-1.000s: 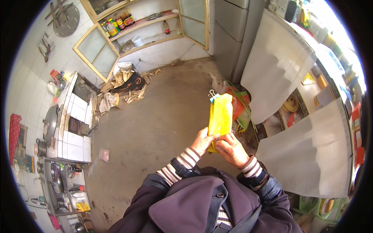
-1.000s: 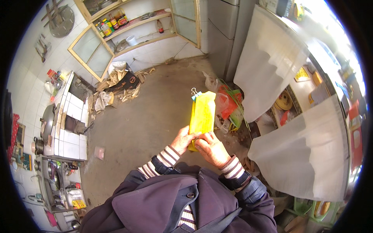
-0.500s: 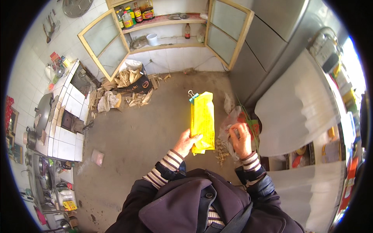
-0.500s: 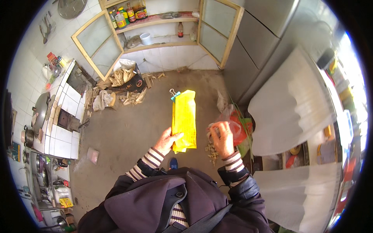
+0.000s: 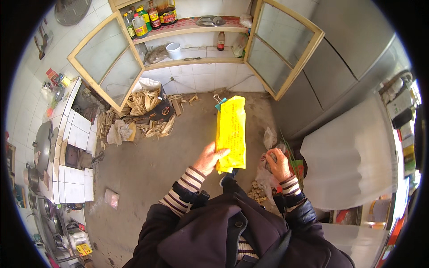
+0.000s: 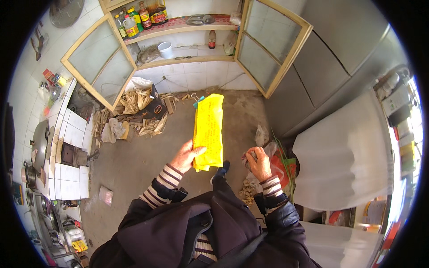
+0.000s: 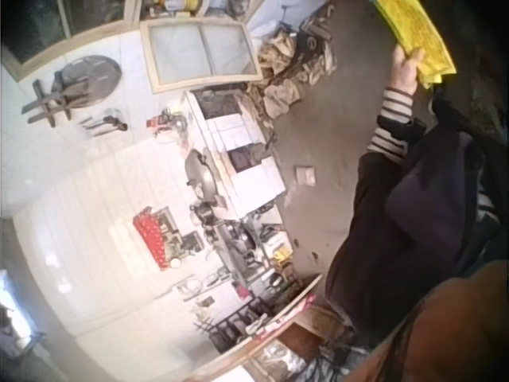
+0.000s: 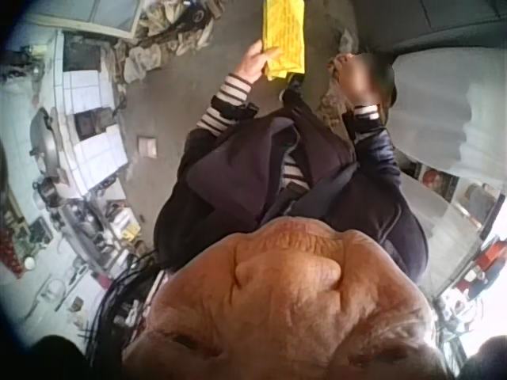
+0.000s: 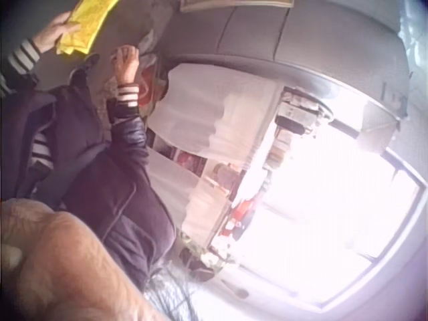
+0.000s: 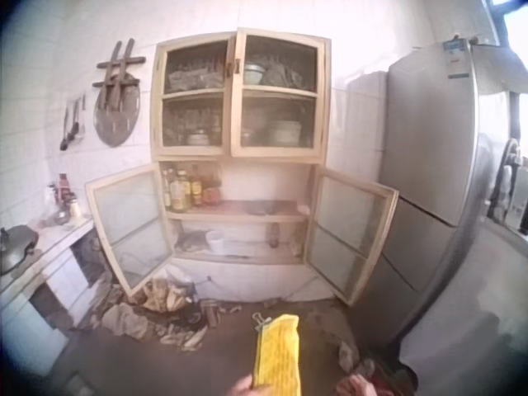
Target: The person closes a small container, picks up a yellow packet and places it on a shelf, then picks up a clear plastic container and carries it through a doorway into another room. The person places the container on a chair and continues walking through the house.
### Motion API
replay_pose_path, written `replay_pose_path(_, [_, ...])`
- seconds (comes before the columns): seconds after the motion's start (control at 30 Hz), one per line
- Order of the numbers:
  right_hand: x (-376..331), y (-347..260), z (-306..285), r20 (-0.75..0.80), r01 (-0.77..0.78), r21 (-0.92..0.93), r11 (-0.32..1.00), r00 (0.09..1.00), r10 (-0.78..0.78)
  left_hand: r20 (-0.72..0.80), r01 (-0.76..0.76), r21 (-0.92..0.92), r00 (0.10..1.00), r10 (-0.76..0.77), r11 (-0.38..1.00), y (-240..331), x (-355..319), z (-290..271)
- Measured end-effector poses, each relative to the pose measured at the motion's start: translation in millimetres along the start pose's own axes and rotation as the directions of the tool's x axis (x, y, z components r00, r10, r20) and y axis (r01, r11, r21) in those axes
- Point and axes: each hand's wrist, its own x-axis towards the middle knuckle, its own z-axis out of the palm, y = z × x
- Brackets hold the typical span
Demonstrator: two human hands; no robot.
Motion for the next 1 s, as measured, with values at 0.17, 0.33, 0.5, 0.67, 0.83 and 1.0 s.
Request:
replay_pose_path(0.17, [89.2, 53.8, 20.6, 0.114, -0.172, 0.165, 0.971, 0.981, 0.155, -0.079, -0.075, 0.105, 0.993, 0.083, 0.992, 37.2, 89.5, -25.0])
replay_pose_path(0.33, [175.1, 86.2, 16.8, 0.206, -0.114, 0.238, 0.965, 0.976, 0.065, -0.220, -0.097, 0.127, 0.968, 0.124, 0.987, 65.2, 183.2, -29.8])
replay_pose_path(0.5, [239.5, 105.8, -5.7, 0.153, -0.082, 0.126, 0.989, 0.986, 0.063, -0.264, -0.056, 0.054, 0.962, 0.068, 0.997, 99.5, 253.0, -33.2])
replay_pose_path(0.67, [262.2, 130.5, -22.5, 0.097, -0.188, 0.078, 0.979, 0.979, 0.180, -0.235, -0.102, 0.027, 0.966, 0.105, 0.994, 136.2, 337.9, -43.4])
replay_pose_path(0.83, [275.8, 162.5, -46.0, -0.036, -0.277, 0.085, 0.957, 0.959, 0.281, -0.199, -0.144, 0.072, 0.968, 0.155, 0.987, 176.8, 450.2, -73.8])
replay_pose_path(1.0, [293.8, 177.2, -60.2, -0.202, -0.482, 0.003, 0.876, 0.858, 0.473, -0.181, -0.234, 0.068, 0.953, 0.242, 0.970, 218.5, 585.9, -99.9])
